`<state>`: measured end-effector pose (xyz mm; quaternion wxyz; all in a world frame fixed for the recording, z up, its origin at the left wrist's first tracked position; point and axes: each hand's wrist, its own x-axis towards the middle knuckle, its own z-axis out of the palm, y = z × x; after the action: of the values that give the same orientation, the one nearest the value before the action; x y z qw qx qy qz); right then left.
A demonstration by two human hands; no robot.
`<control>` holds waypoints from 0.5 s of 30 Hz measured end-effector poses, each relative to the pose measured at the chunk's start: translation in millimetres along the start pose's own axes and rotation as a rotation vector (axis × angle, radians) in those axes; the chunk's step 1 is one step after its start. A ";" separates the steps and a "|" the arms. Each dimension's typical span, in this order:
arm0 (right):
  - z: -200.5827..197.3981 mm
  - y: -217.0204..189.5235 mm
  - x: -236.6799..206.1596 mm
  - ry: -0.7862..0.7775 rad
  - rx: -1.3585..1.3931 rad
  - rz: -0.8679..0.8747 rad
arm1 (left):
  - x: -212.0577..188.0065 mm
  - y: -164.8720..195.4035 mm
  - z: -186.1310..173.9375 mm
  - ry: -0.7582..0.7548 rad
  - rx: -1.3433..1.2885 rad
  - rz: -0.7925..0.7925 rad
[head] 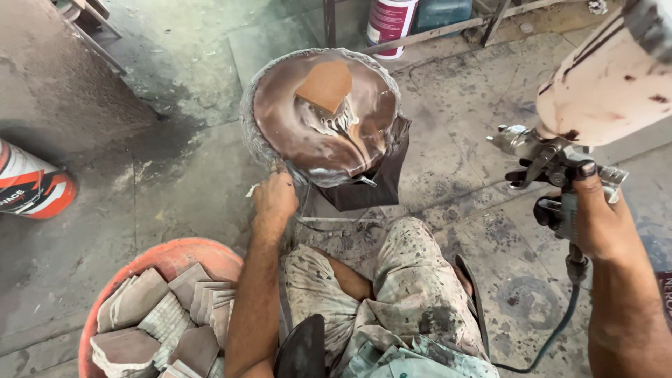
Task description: The person repeatedly picks small tiles from a red basin, places them on a rotating stand, and sprays them with a paint gun. A coworker assists by flipping the tiles to coat both sides. The person continues this cycle throughout the clip.
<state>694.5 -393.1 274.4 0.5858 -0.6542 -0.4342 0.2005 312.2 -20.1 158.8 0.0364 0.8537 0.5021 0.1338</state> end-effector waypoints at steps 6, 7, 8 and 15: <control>17.1 -26.4 20.9 -0.205 0.231 0.114 | 2.3 0.0 1.0 -0.039 0.000 -0.017; 22.4 -29.0 25.7 -0.180 0.234 0.159 | 2.3 0.1 0.7 -0.029 -0.003 -0.014; 26.4 -32.1 29.0 -0.142 0.197 0.150 | 2.1 0.3 0.4 -0.019 -0.007 -0.012; 53.6 -51.5 45.8 -0.063 0.115 -0.030 | 3.6 2.9 -3.8 -0.047 0.014 -0.032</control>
<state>660.9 -327.9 321.6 0.6114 -0.6065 -0.4499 0.2367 315.3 -18.7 163.7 0.0441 0.8487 0.5155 0.1097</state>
